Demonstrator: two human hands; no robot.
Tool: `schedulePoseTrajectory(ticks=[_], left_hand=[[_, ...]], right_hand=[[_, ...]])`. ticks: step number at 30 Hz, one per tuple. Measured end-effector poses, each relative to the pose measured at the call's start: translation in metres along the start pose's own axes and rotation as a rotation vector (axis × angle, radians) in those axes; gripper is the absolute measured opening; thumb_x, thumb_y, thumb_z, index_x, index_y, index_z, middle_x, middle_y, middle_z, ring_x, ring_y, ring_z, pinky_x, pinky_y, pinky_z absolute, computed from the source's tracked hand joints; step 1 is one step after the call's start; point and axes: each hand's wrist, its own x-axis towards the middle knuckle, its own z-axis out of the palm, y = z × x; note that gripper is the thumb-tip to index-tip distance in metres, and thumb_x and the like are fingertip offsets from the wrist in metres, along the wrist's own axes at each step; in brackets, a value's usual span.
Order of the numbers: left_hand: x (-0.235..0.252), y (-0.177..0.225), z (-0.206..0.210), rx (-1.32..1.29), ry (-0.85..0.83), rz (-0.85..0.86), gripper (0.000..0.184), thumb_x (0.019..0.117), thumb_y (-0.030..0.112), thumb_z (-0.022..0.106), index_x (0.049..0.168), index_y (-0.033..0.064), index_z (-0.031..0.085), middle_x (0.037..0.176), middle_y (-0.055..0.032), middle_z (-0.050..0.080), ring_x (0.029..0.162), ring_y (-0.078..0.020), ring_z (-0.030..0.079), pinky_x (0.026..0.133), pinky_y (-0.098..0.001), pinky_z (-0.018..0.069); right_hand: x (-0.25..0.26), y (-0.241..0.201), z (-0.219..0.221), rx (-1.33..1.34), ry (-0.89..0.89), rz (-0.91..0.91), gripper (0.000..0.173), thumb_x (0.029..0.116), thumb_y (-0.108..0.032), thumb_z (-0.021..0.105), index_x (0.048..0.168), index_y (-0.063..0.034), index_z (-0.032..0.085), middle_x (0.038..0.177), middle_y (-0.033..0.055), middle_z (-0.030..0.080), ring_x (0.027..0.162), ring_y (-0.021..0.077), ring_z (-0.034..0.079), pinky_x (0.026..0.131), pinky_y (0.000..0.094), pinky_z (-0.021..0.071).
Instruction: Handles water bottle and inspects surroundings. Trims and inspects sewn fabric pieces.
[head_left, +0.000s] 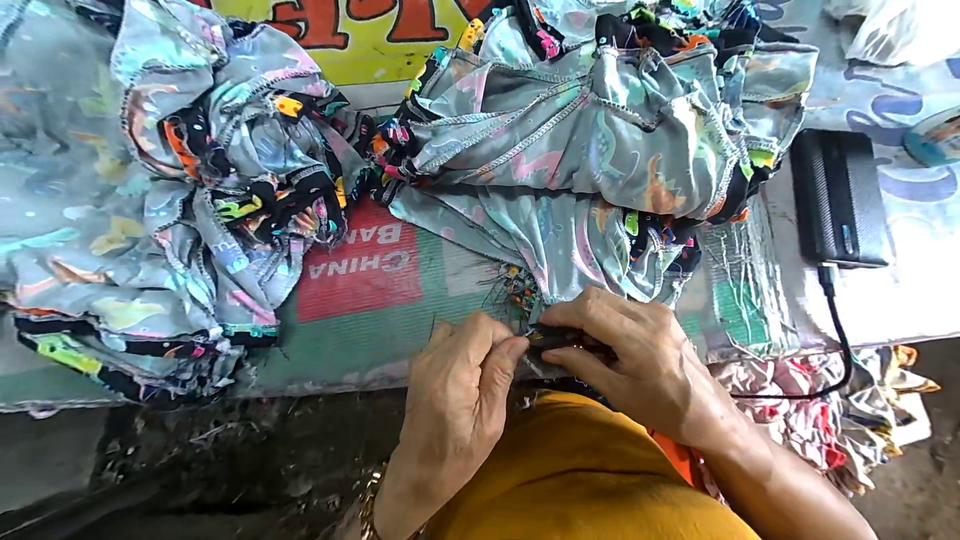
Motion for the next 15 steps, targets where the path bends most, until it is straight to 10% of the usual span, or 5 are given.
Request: schedulePoseTrajectory(ticks=[15], left_hand=[[-0.009,0.014,0.022,-0.079,0.086,0.055,0.028,0.1060,0.031,0.057,0.090,0.0090,0.064,0.073,0.0026,0.064,0.067,-0.0017,0.057,0.068,-0.0215,0.0441]], right_hand=[[-0.010,0.000,0.013,-0.135,0.231,-0.108,0.019,0.1010,-0.021,0.066,0.106,-0.0054,0.074,0.094,0.0074,0.076,0.084,0.0113,0.071,0.068,0.0243,0.0552]])
